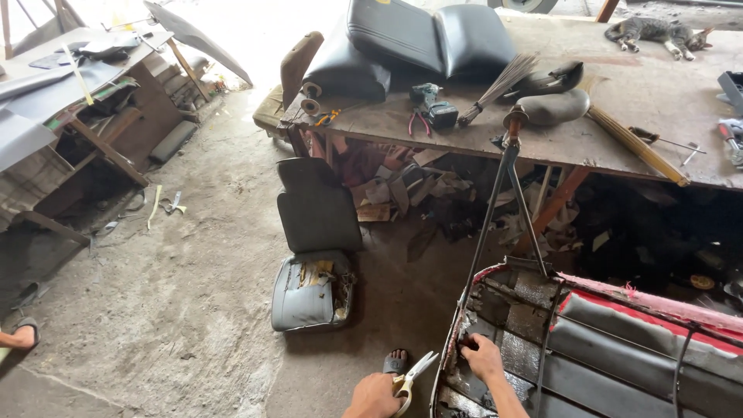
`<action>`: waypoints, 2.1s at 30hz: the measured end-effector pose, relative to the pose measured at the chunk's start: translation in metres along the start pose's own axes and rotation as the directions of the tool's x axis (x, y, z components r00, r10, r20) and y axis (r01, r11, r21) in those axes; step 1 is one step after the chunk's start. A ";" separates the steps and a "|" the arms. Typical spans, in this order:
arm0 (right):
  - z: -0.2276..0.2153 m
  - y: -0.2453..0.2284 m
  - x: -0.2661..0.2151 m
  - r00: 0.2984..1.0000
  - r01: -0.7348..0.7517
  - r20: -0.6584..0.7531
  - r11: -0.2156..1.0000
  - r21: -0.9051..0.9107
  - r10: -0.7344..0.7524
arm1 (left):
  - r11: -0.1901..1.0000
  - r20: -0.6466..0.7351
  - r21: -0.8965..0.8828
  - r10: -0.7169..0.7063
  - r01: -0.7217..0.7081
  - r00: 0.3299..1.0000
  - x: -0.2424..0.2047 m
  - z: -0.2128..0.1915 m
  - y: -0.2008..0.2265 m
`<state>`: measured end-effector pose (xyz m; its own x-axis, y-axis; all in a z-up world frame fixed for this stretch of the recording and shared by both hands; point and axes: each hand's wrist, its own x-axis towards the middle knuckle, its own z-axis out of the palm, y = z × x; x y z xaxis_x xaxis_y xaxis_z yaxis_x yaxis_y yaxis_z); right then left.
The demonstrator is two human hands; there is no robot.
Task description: Removing old upholstery from a metal frame using scissors
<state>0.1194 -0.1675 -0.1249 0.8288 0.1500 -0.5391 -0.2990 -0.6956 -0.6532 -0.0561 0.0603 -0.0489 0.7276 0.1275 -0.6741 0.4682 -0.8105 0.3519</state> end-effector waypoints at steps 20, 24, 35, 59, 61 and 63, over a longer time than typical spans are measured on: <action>0.005 0.000 0.010 0.997 0.071 -0.026 0.992 -0.103 -0.074 | 1.000 -0.014 -0.013 -0.001 0.000 1.000 0.014 0.012 -0.004; 0.010 0.011 0.019 0.996 0.082 -0.029 0.987 -0.137 -0.086 | 0.999 -0.001 -0.037 -0.007 0.007 1.000 0.013 0.011 -0.005; -0.012 -0.007 0.005 0.993 0.047 0.112 0.996 -0.072 -0.038 | 1.000 0.007 -0.024 0.016 -0.016 1.000 0.008 0.005 -0.003; 0.001 0.030 0.050 0.898 0.439 0.243 0.756 -0.485 -0.366 | 1.000 0.022 -0.021 0.009 -0.008 1.000 0.003 0.003 -0.004; 0.000 0.028 0.048 0.914 0.406 0.231 0.769 -0.494 -0.334 | 1.000 0.031 -0.020 0.007 -0.006 0.999 0.001 0.002 -0.002; -0.003 0.023 0.044 0.915 0.404 0.230 0.776 -0.484 -0.332 | 1.000 0.033 -0.028 0.006 -0.005 0.999 -0.002 0.000 0.001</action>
<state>0.1504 -0.1788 -0.1619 0.7486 0.5299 -0.3984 0.3316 -0.8196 -0.4671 -0.0574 0.0595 -0.0473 0.7133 0.1040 -0.6931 0.4788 -0.7946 0.3734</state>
